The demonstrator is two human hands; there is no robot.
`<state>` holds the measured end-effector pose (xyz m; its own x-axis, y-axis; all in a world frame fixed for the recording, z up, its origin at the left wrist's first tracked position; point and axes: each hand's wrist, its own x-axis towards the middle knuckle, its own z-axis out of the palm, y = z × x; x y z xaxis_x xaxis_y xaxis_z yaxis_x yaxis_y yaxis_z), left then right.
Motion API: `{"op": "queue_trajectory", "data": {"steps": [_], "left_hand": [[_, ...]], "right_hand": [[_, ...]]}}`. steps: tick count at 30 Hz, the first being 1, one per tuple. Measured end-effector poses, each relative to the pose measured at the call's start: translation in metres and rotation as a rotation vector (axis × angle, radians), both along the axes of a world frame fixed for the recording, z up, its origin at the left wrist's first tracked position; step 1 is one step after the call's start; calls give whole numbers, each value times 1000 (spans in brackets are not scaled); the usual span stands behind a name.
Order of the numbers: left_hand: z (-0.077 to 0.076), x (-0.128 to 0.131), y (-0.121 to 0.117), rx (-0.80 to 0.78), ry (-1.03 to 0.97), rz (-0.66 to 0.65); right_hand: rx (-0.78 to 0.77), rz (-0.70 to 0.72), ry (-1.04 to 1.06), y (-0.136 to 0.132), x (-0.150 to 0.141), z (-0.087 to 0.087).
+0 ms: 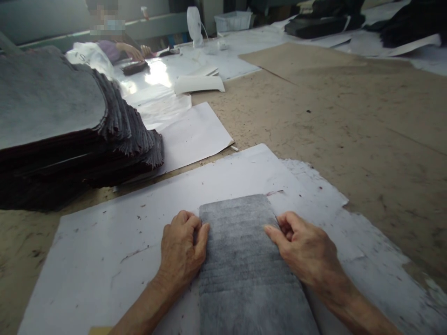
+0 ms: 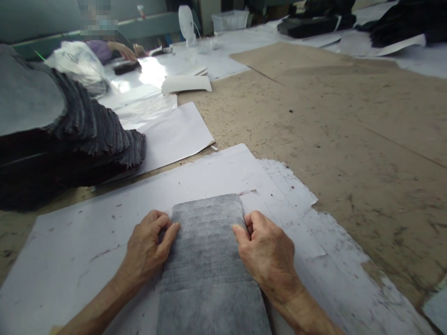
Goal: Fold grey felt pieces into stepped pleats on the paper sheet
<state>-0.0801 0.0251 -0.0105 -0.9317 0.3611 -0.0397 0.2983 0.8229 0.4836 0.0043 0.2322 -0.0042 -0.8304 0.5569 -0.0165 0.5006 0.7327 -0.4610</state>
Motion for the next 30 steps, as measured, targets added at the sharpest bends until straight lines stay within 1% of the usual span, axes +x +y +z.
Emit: {"op": "queue_trajectory", "data": {"steps": [2, 3, 4, 5, 6, 8, 10, 12, 13, 15, 16, 19, 22, 24, 26, 27, 30], "left_hand": [[2, 2, -4, 61, 13, 75], [4, 6, -6, 95, 47, 94], [7, 11, -9, 109, 106, 82], [10, 18, -12, 95, 185, 40], [13, 28, -13, 52, 271, -30], [15, 50, -14, -71, 405, -215], [9, 72, -12, -144, 464, -375], [-1, 89, -10, -171, 490, -434], [-6, 94, -9, -193, 482, -440], [-12, 97, -9, -229, 464, -435], [-11, 97, -10, -235, 460, -442], [-4, 89, -14, -205, 456, -448], [2, 74, -16, -117, 428, -359], [2, 63, -15, -34, 408, -299], [2, 52, -12, 17, 380, -281], [2, 47, -10, 15, 361, -280], [6, 35, -5, -45, 248, -244]], "right_hand": [[28, -17, 85, 2, 4, 1], [78, 1, 151, 2, 7, 3], [154, 43, 225, 1, 11, 7], [242, 113, 293, -1, 16, 10], [327, 202, 345, -4, 22, 14], [435, 413, 378, -12, 34, 16], [465, 635, 335, -20, 46, 9], [482, 789, 261, -24, 55, -3], [487, 819, 226, -25, 58, -8], [495, 829, 182, -26, 60, -12], [496, 821, 193, -26, 60, -10], [447, 787, 269, -27, 55, 4], [328, 695, 376, -24, 43, 16], [284, 637, 404, -17, 31, 17], [271, 641, 360, -7, 19, 15], [267, 660, 316, -2, 14, 14], [258, 686, 175, 8, 1, 13]]}}
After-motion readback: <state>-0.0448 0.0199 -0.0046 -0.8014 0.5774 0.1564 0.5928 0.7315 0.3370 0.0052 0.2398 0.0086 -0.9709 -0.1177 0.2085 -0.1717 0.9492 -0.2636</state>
